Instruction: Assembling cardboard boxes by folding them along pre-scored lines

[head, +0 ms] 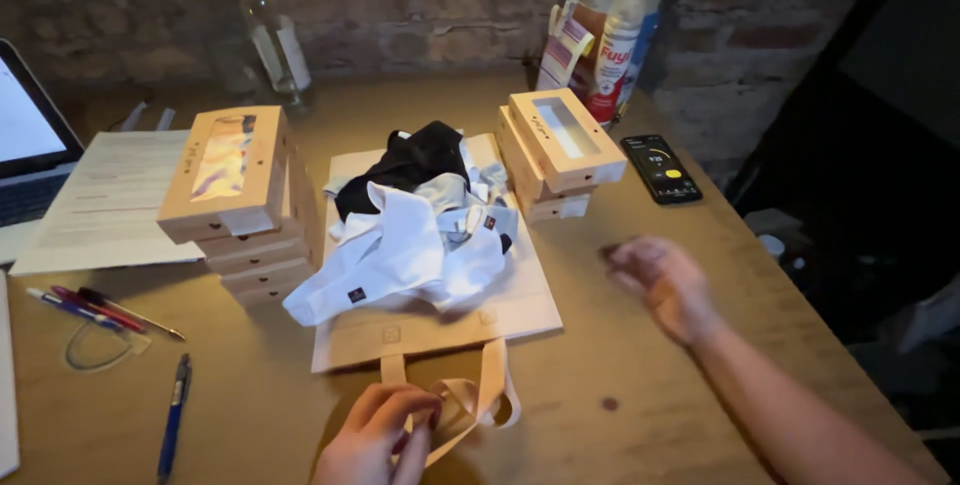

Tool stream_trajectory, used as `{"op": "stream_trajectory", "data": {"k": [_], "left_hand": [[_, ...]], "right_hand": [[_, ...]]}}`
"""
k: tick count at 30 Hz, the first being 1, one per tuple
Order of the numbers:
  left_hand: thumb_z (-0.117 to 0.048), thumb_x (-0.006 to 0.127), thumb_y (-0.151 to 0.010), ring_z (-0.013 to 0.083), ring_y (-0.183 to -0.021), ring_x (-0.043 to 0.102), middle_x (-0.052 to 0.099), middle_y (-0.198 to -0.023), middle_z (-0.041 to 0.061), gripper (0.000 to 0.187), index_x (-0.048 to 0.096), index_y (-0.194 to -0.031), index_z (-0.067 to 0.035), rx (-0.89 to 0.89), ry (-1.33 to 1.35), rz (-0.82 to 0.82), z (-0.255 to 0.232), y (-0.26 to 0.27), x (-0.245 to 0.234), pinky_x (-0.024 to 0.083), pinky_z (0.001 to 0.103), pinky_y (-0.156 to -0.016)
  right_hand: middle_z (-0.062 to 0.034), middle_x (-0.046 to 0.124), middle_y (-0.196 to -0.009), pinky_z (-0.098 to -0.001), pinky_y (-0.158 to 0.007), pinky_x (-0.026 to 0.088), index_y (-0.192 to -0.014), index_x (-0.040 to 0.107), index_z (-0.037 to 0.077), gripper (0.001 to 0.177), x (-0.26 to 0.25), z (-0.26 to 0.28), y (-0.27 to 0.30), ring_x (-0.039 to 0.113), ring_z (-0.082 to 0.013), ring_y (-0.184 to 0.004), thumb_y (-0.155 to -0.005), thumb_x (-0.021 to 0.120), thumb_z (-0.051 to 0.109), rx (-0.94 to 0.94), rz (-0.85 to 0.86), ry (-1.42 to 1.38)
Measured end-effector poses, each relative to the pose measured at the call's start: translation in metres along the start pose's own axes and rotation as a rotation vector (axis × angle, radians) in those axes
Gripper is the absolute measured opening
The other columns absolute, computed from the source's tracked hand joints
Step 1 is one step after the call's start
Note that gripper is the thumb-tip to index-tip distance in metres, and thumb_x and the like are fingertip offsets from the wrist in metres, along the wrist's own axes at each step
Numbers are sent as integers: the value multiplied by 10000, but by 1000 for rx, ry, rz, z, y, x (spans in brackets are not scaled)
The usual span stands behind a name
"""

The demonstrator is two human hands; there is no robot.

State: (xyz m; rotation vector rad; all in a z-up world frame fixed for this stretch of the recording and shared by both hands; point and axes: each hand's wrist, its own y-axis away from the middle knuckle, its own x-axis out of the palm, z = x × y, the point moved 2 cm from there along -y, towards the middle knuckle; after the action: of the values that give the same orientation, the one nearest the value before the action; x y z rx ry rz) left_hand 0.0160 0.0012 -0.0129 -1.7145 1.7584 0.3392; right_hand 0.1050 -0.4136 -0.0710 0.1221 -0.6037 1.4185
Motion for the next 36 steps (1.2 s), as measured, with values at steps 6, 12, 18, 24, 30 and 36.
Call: {"op": "stream_trajectory", "data": {"k": [6, 12, 18, 24, 30, 36], "left_hand": [[-204, 672, -768, 17, -672, 680, 699, -911, -129, 120, 718, -852, -277, 125, 15, -18, 3, 0, 5, 547, 170, -559], [-79, 675, -774, 12, -723, 652, 668, -959, -110, 196, 705, -895, -231, 123, 56, 44, 1, 0, 2, 465, 146, -710], [-237, 684, -799, 61, -704, 705, 674, -924, -134, 85, 663, -875, -267, 274, -15, -56, -5, -3, 3, 548, 216, -613], [-257, 613, -857, 72, -780, 727, 676, -958, -73, 93, 690, -853, -205, 277, 110, 41, -11, -3, 5, 548, 198, -696], [-94, 640, -865, 80, -901, 679, 627, -996, -30, 78, 669, -923, -137, 484, 211, 128, -23, -2, 3, 450, 159, -833], [-173, 614, -908, 149, -754, 675, 623, -994, -15, 24, 636, -908, -164, 568, 100, 124, -37, 0, -12, 521, 267, -592]], "right_hand": [[-49, 684, -879, -525, -979, 466, -841, 633, 124, 52, -166, 65, -26, 668, -204, -881, -855, 621, 172, 101, -486, -249], [-81, 662, -1053, -321, -730, 554, -1090, 600, 122, 228, -269, 106, 6, 651, -214, -942, -993, 413, 211, -662, -1265, 965], [-242, 505, -1114, -412, -898, 408, -1182, 511, -102, 227, -117, 75, -36, 499, -340, -1004, -1015, 660, -61, -846, -549, 1284], [-217, 352, -1445, -524, -1120, 225, -1411, 397, 3, 767, 101, 75, -45, 285, -383, -1351, -779, 739, 271, -693, -65, 1738], [-141, 520, -1386, -749, -980, 249, -1225, 575, 107, 711, 102, 36, -82, 371, -430, -1332, -558, 821, 89, -789, -59, 1967], [-49, 703, -1177, -496, -1019, 351, -1160, 679, 101, 424, 99, 45, -80, 594, -228, -1162, -741, 739, 121, -1078, -70, 2054]]}}
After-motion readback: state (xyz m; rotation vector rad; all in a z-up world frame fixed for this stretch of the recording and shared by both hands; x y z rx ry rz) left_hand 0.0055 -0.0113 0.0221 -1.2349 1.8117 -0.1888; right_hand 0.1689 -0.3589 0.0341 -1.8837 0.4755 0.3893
